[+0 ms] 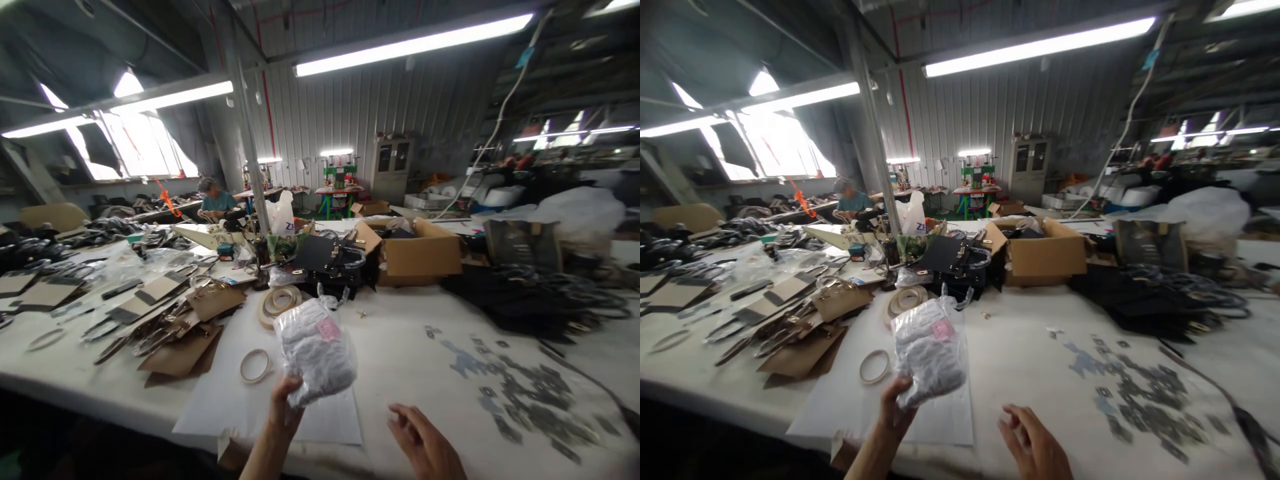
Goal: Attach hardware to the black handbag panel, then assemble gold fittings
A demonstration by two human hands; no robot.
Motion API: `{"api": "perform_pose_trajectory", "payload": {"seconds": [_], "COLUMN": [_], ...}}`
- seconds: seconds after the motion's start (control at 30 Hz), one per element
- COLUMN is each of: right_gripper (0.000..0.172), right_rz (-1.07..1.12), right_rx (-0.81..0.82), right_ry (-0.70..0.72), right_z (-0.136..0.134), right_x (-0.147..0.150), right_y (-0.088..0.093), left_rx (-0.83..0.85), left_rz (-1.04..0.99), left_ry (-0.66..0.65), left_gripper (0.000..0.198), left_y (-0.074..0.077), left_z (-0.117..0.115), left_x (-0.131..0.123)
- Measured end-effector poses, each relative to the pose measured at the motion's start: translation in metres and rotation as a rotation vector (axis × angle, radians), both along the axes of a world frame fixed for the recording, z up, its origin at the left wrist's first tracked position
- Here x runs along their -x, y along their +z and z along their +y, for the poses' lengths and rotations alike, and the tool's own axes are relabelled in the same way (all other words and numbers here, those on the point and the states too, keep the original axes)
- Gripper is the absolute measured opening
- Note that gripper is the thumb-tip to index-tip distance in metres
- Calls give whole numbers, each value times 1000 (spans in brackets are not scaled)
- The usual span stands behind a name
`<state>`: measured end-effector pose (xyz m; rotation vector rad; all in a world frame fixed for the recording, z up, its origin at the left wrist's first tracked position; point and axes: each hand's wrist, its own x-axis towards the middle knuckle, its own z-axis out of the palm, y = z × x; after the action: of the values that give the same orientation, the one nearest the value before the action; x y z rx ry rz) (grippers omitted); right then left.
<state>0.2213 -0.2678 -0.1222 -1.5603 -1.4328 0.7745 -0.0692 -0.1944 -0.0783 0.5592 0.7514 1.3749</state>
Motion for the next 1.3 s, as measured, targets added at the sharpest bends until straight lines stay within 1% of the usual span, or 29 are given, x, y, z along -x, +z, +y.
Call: {"api": "perform_pose_trajectory", "payload": {"seconds": [0.07, 0.13, 0.17, 0.2, 0.3, 0.33, 0.43, 0.5, 0.53, 0.6, 0.67, 0.73, 0.8, 0.83, 0.87, 0.97, 1.03, 1.1, 1.13, 1.2, 1.3], "right_gripper": [57, 74, 77, 75, 48, 44, 44, 43, 42, 41, 40, 37, 35, 35, 35, 35, 35, 35, 35, 38, 42], "right_rz": [212, 397, 433, 425, 294, 270, 312, 370, 397, 432, 442, 462, 535, 586, 644, 830, 945, 1009, 1012, 969, 872], "right_rx": [60, 27, 8, -2, 12, 18, 44, 65, 73, 81, 80, 79, 88, 98, 108, 124, 130, 140, 146, 152, 159], "right_ry": [30, 51, 43, 21, -51, -62, -32, 7, 22, 38, 48, 60, 56, 50, 41, 18, 17, 41, 52, 60, 49], "right_z": [3, 5, 5, 5, 3, 2, -1, -3, -3, -3, -3, -3, -5, -6, -9, -16, -19, -22, -23, -28, -41], "right_x": [3, 12, 18, 24, 35, 35, 26, 18, 15, 11, 12, 17, 27, 33, 40, 61, 72, 78, 79, 77, 68], "right_y": [0, 1, 2, 4, 10, 12, 14, 13, 13, 14, 17, 22, 27, 28, 29, 28, 25, 24, 24, 25, 22], "left_rx": [15, 38, 39, 34, -1, -3, 38, 75, 87, 89, 16, -164, -354, -410, -431, -442, -513, -606, -638, -671, -688], "left_rz": [5, 45, 71, 99, 185, 212, 292, 391, 470, 681, 912, 1100, 1202, 1231, 1255, 1376, 1506, 1627, 1676, 1753, 1824], "left_ry": [-50, -81, -110, -152, -274, -291, -321, -329, -321, -274, -218, -177, -164, -168, -180, -267, -380, -499, -539, -577, -568], "left_gripper": [68, 67, 66, 66, 63, 62, 50, 41, 42, 56, 73, 74, 71, 72, 73, 70, 66, 69, 72, 77, 82], "left_y": [-10, -16, -17, -17, -12, -10, -7, -6, -5, -1, 7, 16, 25, 28, 32, 40, 46, 50, 52, 53, 48], "left_z": [-15, -26, -29, -31, -27, -22, -7, 1, 4, 4, -2, -13, -24, -29, -33, -39, -39, -40, -40, -41, -45], "left_x": [-17, -27, -30, -32, -32, -30, -21, -11, -7, 0, 0, -8, -23, -31, -38, -50, -50, -47, -46, -45, -46]}}
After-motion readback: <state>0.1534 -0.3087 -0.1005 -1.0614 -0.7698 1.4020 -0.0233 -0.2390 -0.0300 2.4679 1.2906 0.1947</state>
